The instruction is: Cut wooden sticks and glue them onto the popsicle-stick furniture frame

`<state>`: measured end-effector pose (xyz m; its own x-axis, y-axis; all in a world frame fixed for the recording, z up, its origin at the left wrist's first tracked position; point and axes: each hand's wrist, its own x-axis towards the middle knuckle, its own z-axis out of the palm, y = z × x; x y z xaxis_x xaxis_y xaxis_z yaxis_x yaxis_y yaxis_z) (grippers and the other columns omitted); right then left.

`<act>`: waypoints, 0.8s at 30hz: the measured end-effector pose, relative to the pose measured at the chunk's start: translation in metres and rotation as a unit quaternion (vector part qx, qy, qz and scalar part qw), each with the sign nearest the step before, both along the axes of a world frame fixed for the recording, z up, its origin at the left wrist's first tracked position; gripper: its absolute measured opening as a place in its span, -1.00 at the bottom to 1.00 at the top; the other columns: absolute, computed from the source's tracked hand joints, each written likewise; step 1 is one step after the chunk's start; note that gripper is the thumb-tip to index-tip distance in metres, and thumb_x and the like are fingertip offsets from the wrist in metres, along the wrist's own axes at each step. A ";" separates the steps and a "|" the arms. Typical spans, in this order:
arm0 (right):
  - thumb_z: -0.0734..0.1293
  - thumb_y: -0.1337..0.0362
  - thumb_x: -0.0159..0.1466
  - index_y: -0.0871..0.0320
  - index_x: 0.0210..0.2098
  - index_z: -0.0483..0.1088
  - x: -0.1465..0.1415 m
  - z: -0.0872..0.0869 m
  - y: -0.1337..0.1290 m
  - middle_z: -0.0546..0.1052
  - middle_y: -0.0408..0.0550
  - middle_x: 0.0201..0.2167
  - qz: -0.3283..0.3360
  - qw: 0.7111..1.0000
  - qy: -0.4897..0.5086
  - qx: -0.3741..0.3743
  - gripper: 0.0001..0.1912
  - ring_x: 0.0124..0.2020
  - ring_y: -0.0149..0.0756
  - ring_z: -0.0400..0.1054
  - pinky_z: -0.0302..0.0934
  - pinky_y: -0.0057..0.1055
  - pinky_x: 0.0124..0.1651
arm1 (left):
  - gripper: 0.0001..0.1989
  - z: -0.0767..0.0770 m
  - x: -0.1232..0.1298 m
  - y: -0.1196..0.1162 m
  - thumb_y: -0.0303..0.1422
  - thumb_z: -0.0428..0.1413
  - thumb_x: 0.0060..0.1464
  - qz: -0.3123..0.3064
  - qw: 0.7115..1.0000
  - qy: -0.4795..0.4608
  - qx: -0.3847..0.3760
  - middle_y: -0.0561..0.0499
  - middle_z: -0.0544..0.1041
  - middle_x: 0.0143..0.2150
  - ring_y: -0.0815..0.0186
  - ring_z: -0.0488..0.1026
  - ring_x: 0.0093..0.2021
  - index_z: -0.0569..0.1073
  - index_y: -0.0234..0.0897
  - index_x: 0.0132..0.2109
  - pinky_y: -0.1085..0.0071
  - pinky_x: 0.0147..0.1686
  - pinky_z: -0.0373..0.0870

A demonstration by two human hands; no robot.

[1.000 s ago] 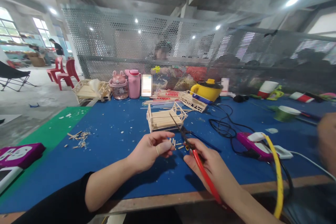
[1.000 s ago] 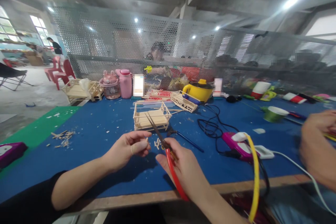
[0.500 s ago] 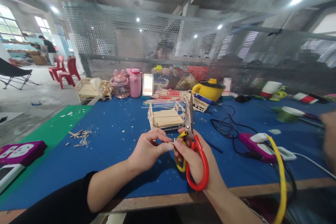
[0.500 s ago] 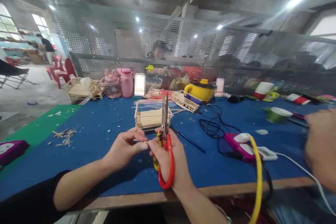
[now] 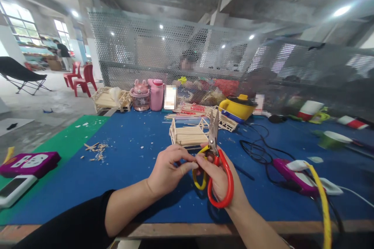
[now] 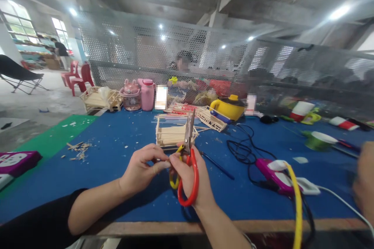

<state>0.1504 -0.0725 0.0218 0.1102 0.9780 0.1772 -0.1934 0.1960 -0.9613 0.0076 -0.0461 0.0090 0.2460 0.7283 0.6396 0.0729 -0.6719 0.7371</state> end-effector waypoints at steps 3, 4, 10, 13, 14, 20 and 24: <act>0.47 0.18 -0.01 0.11 -0.16 0.25 0.001 -0.005 0.002 0.42 -0.25 -0.52 0.023 0.999 0.034 -0.019 -0.51 -0.59 -0.45 0.29 0.20 -0.49 -0.52 | -0.87 -0.001 -0.001 0.002 -0.30 0.21 -0.04 0.006 1.000 0.002 0.011 -0.02 0.46 -0.45 0.39 0.37 -0.44 0.58 -0.28 -0.38 0.50 -0.42 0.32; 0.48 0.18 -0.01 0.11 -0.15 0.25 0.001 -0.007 0.002 0.42 -0.25 -0.52 0.028 0.999 0.041 -0.022 -0.51 -0.59 -0.46 0.29 0.19 -0.50 -0.53 | -0.87 -0.002 -0.001 0.003 -0.30 0.21 -0.04 0.009 1.000 0.007 0.011 -0.02 0.46 -0.45 0.39 0.37 -0.44 0.58 -0.27 -0.38 0.49 -0.41 0.32; 0.47 0.16 0.00 0.13 -0.14 0.25 0.001 0.001 0.007 0.40 -0.23 -0.52 0.001 1.000 -0.027 0.008 -0.50 -0.53 -0.45 0.29 0.20 -0.50 -0.46 | -0.84 0.000 -0.002 0.005 -0.27 0.17 0.01 0.009 0.999 0.034 0.006 -0.07 0.53 -0.40 0.34 0.41 -0.39 0.59 -0.25 -0.35 0.48 -0.40 0.36; 0.47 0.16 -0.03 0.14 -0.16 0.25 -0.003 0.016 0.014 0.38 -0.23 -0.52 -0.002 0.995 -0.094 0.041 -0.50 -0.50 -0.43 0.29 0.22 -0.48 -0.42 | -0.85 0.002 -0.003 0.008 -0.30 0.14 0.04 0.035 0.999 0.024 0.004 -0.09 0.54 -0.39 0.33 0.43 -0.37 0.57 -0.27 -0.34 0.49 -0.41 0.37; 0.47 0.16 -0.03 0.14 -0.18 0.26 -0.004 0.020 0.017 0.37 -0.24 -0.53 0.000 0.992 -0.113 0.052 -0.51 -0.51 -0.43 0.28 0.22 -0.48 -0.43 | -0.85 0.003 -0.004 0.009 -0.32 0.13 0.04 0.048 0.998 0.025 0.009 -0.09 0.55 -0.38 0.32 0.43 -0.35 0.57 -0.26 -0.33 0.48 -0.41 0.38; 0.48 0.12 -0.05 0.12 -0.17 0.24 -0.011 0.015 0.029 0.37 -0.24 -0.52 0.001 0.991 -0.111 0.078 -0.47 -0.54 -0.44 0.28 0.21 -0.50 -0.48 | -0.86 0.006 -0.011 0.015 -0.34 0.11 0.06 0.097 0.991 0.066 0.067 -0.06 0.57 -0.39 0.31 0.45 -0.35 0.57 -0.22 -0.31 0.45 -0.34 0.39; 0.37 -0.03 0.07 0.08 -0.10 0.19 -0.008 0.001 0.021 0.30 -0.26 -0.54 0.026 0.997 -0.058 0.045 -0.48 -0.60 -0.46 0.20 0.15 -0.51 -0.56 | -0.83 0.008 -0.012 0.018 -0.30 0.11 0.06 0.113 0.993 0.023 -0.001 -0.05 0.57 -0.38 0.33 0.45 -0.38 0.56 -0.26 -0.33 0.48 -0.39 0.37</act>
